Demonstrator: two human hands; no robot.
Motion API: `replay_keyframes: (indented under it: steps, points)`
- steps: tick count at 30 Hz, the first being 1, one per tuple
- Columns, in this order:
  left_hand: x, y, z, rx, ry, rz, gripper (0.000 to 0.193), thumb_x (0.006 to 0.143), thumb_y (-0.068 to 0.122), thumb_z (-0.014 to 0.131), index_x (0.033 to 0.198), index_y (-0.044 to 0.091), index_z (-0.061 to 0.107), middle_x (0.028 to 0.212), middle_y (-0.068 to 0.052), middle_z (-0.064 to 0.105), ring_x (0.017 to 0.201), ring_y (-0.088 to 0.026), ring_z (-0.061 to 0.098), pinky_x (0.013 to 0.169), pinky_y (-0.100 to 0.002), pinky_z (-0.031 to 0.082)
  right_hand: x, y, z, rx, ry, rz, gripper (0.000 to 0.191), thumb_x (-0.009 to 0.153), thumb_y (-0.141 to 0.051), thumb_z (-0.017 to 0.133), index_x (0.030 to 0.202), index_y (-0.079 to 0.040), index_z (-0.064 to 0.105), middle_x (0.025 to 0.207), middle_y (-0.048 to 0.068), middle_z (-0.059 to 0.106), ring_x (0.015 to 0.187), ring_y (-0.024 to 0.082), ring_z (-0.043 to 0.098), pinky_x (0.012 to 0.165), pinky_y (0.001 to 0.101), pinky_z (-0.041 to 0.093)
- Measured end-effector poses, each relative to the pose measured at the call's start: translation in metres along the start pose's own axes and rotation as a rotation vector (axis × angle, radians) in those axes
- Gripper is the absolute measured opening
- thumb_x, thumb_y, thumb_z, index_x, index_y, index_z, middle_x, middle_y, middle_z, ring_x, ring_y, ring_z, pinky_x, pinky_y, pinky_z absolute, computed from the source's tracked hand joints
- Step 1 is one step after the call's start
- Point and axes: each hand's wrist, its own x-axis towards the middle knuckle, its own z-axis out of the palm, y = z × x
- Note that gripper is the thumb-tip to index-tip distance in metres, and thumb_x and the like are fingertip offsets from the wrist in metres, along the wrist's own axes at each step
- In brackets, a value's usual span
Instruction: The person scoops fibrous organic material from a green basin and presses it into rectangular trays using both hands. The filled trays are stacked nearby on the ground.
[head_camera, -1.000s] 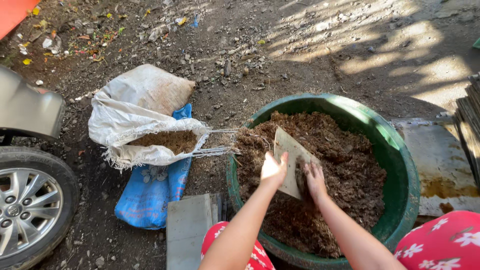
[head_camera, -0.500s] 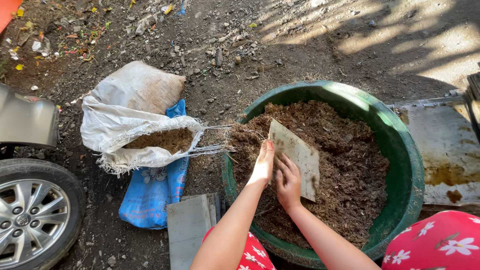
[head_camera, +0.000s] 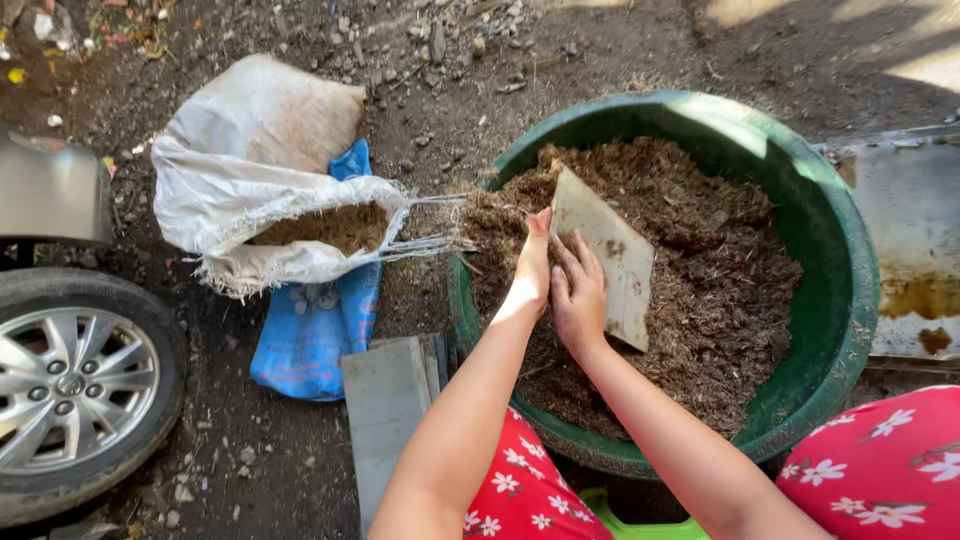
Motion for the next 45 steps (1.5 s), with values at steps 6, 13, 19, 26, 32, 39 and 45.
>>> replay_keyframes:
  steps: [6, 13, 19, 26, 32, 39, 45]
  points:
    - [-0.007, 0.016, 0.002, 0.116, 0.099, -0.214, 0.089, 0.091, 0.076, 0.012, 0.163, 0.024, 0.017, 0.171, -0.001, 0.015, 0.156, -0.027, 0.015, 0.122, -0.058, 0.010, 0.018, 0.025, -0.029, 0.133, 0.025, 0.214, 0.059, 0.101, -0.036, 0.053, 0.152, -0.007, 0.045, 0.159, 0.010, 0.046, 0.149, 0.028, 0.039, 0.125, 0.0478, 0.027]
    - [-0.021, 0.003, -0.007, 0.256, 0.050, -0.131, 0.090, 0.093, 0.073, 0.014, 0.164, 0.017, 0.019, 0.169, -0.008, 0.022, 0.155, -0.031, 0.019, 0.123, -0.054, 0.014, 0.016, 0.037, -0.002, 0.030, 0.018, 0.371, 0.053, 0.107, -0.039, 0.045, 0.144, -0.003, 0.053, 0.164, 0.012, 0.042, 0.154, 0.030, 0.030, 0.127, 0.0510, 0.020]
    - [-0.013, -0.014, 0.000, 0.313, 0.048, 0.027, 0.087, 0.102, 0.068, 0.028, 0.163, 0.006, 0.020, 0.167, -0.018, 0.029, 0.156, -0.034, 0.028, 0.125, -0.041, 0.024, 0.121, 0.010, 0.024, 0.120, 0.056, -0.204, 0.049, 0.105, -0.039, 0.048, 0.141, -0.010, 0.065, 0.156, 0.014, 0.052, 0.148, 0.035, 0.044, 0.125, 0.0514, 0.031]
    - [-0.036, -0.030, 0.003, 0.664, 0.174, -0.045, 0.083, 0.097, 0.062, 0.030, 0.165, 0.015, 0.021, 0.157, -0.017, 0.044, 0.143, -0.031, 0.046, 0.117, -0.037, 0.035, 0.151, 0.048, -0.007, 0.013, -0.046, 0.332, 0.060, 0.101, -0.057, 0.042, 0.145, -0.019, 0.057, 0.156, 0.011, 0.047, 0.144, 0.032, 0.042, 0.120, 0.0565, 0.029]
    - [-0.035, -0.028, -0.027, 0.462, 0.118, 0.167, 0.070, 0.108, 0.052, 0.037, 0.163, 0.011, 0.021, 0.162, -0.018, 0.040, 0.152, -0.031, 0.041, 0.123, -0.038, 0.032, 0.052, 0.108, -0.040, -0.307, -0.019, 0.802, 0.075, 0.100, -0.062, 0.037, 0.159, -0.018, 0.023, 0.166, 0.012, 0.016, 0.150, 0.032, 0.010, 0.115, 0.0670, 0.006]
    - [-0.021, -0.022, -0.070, 0.743, 0.310, -0.192, 0.050, 0.102, 0.020, 0.052, 0.150, 0.008, 0.046, 0.143, -0.015, 0.062, 0.128, -0.029, 0.062, 0.110, -0.040, 0.046, 0.028, 0.068, 0.024, -0.263, -0.088, 0.471, 0.053, 0.106, -0.045, 0.042, 0.148, -0.015, 0.051, 0.161, 0.011, 0.041, 0.151, 0.030, 0.029, 0.124, 0.0619, 0.008]
    - [-0.029, -0.037, -0.121, 0.320, 0.288, -0.116, 0.039, 0.100, 0.005, 0.054, 0.138, -0.001, 0.048, 0.136, -0.015, 0.061, 0.124, -0.024, 0.060, 0.107, -0.036, 0.046, 0.056, 0.057, 0.036, -0.259, -0.142, 0.100, 0.048, 0.102, -0.042, 0.052, 0.149, -0.030, 0.053, 0.164, 0.005, 0.039, 0.153, 0.028, 0.027, 0.124, 0.0563, 0.008]
